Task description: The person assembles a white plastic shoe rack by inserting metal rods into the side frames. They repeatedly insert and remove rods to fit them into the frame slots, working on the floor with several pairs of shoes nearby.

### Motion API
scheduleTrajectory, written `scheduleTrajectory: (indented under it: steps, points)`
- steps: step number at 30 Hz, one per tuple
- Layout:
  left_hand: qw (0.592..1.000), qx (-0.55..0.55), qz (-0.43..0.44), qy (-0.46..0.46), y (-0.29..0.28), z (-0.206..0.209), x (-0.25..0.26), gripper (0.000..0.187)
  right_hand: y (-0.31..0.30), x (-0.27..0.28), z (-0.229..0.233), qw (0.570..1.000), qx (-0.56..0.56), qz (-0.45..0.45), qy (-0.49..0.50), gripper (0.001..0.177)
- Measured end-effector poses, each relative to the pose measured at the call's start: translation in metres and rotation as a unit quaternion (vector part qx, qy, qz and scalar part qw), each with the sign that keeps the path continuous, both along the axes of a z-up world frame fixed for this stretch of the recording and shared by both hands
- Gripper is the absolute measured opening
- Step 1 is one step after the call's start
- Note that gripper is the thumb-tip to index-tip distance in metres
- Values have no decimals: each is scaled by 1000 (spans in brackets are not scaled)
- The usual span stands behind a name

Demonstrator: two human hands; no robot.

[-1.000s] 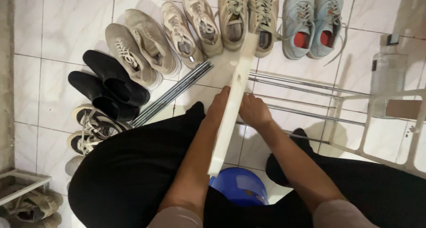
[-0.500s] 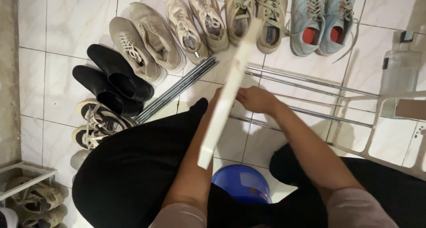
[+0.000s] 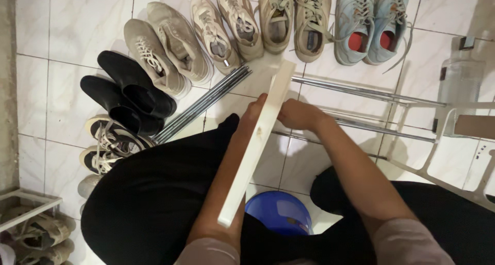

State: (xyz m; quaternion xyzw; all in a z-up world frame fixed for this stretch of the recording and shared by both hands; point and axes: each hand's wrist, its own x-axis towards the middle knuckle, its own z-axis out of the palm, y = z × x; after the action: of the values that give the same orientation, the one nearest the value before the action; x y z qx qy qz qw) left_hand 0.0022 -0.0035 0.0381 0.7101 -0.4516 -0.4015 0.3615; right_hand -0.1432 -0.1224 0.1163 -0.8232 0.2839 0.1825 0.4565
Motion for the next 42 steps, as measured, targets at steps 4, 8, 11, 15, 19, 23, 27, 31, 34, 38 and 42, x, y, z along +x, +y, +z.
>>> scheduleTrajectory:
  steps: [4, 8, 11, 15, 19, 23, 27, 31, 34, 38, 42]
  points:
    - [1000, -8, 2, -2, -3, 3, 2, 39, -8, 4, -9, 976, 67, -12, -207, 29]
    - [999, -4, 32, -27, 3, 7, 15, 40, 11, 10, 0, 993, -116, -3, -11, 27]
    - [998, 6, 40, -41, 11, 10, 15, 41, 40, 8, 9, 967, -249, -4, 45, 24]
    - [998, 13, 37, -58, 16, 13, 13, 42, 39, 5, 2, 959, -280, 32, 37, 21]
    - [997, 0, 24, -75, 10, 14, 15, 43, 1, 3, -6, 997, -52, 30, -56, 32]
    - [988, -30, 53, -140, 17, 24, 27, 45, -23, 0, 16, 982, 179, 3, 60, 47]
    - [981, -45, 8, -186, 7, 26, 25, 46, -15, 11, 32, 982, 114, -75, -134, 41]
    - [978, -15, -77, -193, -20, 26, 33, 47, -14, 19, 45, 995, -17, -77, -54, 39]
    - [974, 12, -101, -202, -20, 30, 39, 48, -11, 23, 48, 990, -103, -86, -37, 31]
    - [971, 31, -105, -213, -20, 37, 49, 50, 5, 23, 44, 975, -174, -130, -52, 31]
    - [967, 45, -98, -231, -7, 53, 62, 51, 15, 19, 33, 951, -239, -155, -124, 24]
